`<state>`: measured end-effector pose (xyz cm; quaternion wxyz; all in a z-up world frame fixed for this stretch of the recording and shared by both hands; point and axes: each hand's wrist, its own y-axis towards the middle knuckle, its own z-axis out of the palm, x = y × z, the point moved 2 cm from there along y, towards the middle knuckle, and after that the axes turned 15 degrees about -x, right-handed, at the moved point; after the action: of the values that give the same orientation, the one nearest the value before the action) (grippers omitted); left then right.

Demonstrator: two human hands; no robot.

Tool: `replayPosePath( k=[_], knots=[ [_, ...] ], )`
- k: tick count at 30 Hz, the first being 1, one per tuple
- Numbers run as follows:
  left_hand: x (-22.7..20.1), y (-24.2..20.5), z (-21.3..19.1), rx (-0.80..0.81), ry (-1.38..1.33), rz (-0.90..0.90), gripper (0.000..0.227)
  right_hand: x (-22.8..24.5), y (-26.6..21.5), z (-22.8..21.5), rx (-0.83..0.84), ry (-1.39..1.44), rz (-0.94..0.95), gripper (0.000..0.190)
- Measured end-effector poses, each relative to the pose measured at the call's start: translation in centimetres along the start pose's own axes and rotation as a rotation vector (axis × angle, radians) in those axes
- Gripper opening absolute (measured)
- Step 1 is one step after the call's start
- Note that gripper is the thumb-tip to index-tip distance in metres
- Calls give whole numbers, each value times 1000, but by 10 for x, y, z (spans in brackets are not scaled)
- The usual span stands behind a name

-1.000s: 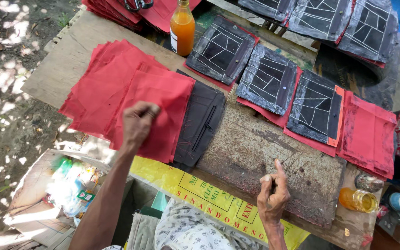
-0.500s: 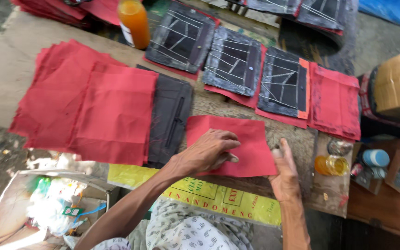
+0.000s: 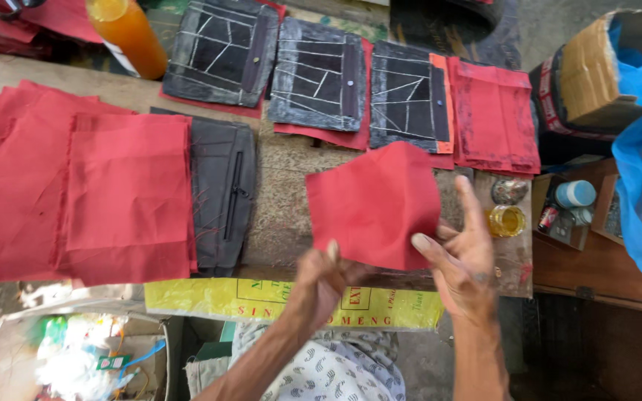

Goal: The person applies a yellow substance from a jar onto the edges of a black fabric piece using a small stick. They then handle red fabric pieces, folding and arranging them on the table alongside other prepared fabric components.

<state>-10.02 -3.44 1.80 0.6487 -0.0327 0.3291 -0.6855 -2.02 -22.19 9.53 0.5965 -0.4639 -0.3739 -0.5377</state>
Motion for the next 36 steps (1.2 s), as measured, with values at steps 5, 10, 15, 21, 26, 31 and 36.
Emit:
replayPosePath(
  k=[5, 10, 15, 21, 26, 31, 36],
  knots=[
    [-35, 56, 12, -377, 715, 336, 70, 16, 4, -44, -126, -503, -219, 102],
    [-39, 68, 30, -116, 1086, 551, 101, -9, 6, -86, -374, -1114, -561, 101],
    [-31, 70, 28, 109, 1520, 514, 73, -37, 6, -108, -371, -1083, -611, 100],
    [-29, 59, 36, 138, 1537, 519, 79, -52, -6, -124, -399, -1026, -598, 98],
    [-27, 59, 35, 154, 1544, 545, 79, -59, -12, -128, -450, -1027, -579, 92],
    [-26, 58, 30, 103, 1517, 488, 78, -59, -29, -145, -641, -1039, -682, 70],
    [-29, 57, 32, 116, 1537, 501, 81, -68, -51, -143, -456, -1147, -787, 73]
  ],
)
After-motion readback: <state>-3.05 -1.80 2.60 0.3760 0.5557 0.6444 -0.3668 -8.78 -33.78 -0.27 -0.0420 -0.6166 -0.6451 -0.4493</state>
